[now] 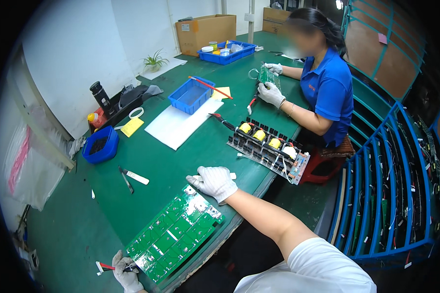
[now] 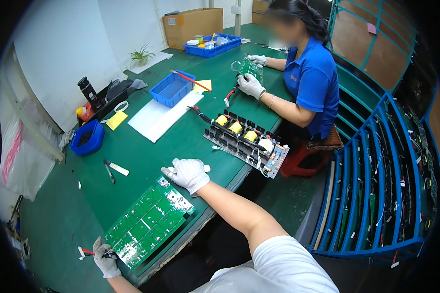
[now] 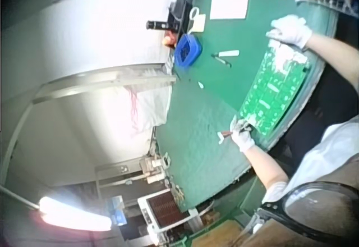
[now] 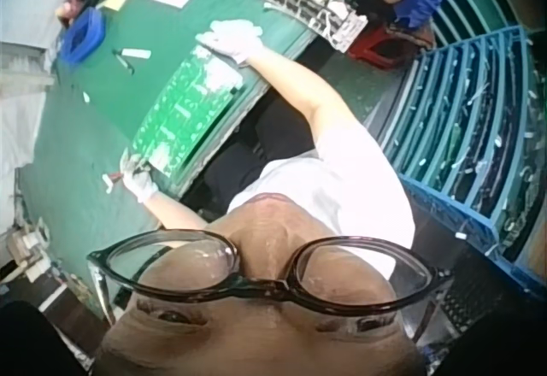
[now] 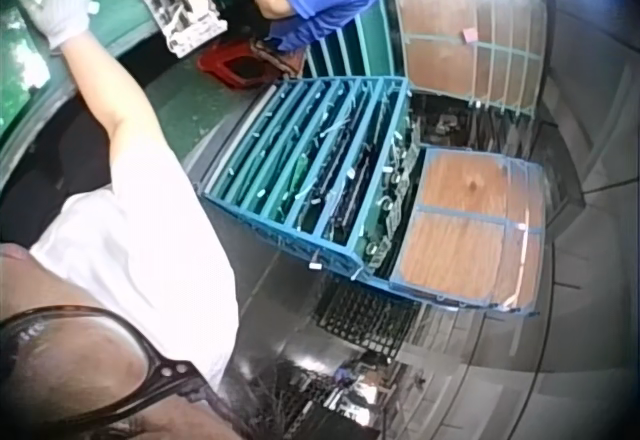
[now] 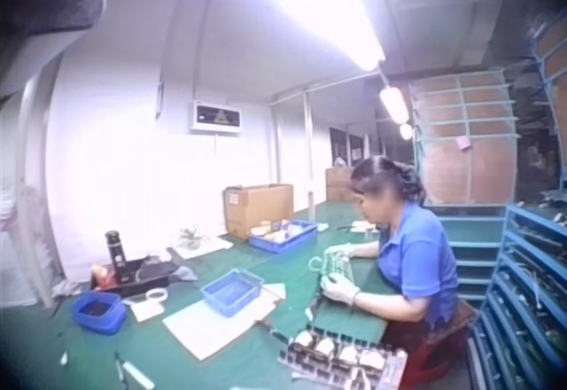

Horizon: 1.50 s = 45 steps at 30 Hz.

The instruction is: The person wipes a circuit board with a white cloth, focusing on the component side and then the solder side. They handle the board with gloved hands, turning it over to clean both surfaces on a green workbench.

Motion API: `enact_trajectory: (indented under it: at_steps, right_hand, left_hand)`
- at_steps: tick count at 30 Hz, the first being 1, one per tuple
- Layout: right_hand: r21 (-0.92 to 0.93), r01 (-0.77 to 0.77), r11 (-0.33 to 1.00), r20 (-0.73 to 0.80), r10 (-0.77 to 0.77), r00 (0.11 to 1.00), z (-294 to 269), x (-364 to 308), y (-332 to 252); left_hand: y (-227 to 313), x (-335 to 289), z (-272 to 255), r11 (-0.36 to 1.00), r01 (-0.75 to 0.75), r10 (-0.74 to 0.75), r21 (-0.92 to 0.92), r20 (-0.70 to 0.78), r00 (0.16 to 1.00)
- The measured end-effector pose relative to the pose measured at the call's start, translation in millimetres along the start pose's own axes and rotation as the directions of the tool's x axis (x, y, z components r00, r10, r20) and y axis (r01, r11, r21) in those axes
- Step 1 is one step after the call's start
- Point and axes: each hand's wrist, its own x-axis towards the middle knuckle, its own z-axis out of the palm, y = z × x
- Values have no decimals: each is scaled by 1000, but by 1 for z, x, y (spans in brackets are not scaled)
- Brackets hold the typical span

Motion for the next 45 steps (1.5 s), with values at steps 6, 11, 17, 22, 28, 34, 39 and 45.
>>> enact_trajectory:
  at_steps: [6,11,17,22,28,34,39,45]
  right_hand:
    - [-4,-25,1000,16,25,1000,-4,7,-1]
    - [-39,-92,995,56,94,994,-7,10,-14]
    - [-91,-84,992,150,97,984,4,6,-7]
    - [-148,-23,989,130,42,991,11,6,2]
    - [-183,-16,983,147,43,988,13,9,9]
    - [-216,0,976,145,32,989,19,11,17]
    - [-221,-3,975,173,42,984,23,11,18]
    - [-241,0,970,174,44,984,22,11,21]
  left_hand:
    - [7,-1,6,997,-13,14,-82,17,1000]
    - [5,2,11,996,-8,16,94,-80,997]
    - [20,0,15,981,65,-55,184,-60,997]
    - [15,4,-1,983,129,-119,-131,85,989]
    - [14,5,2,976,143,-131,-164,81,988]
    - [18,7,6,968,176,-164,-178,83,983]
    - [18,4,6,974,155,-144,-164,79,986]
    - [21,5,11,973,170,-160,-156,79,984]
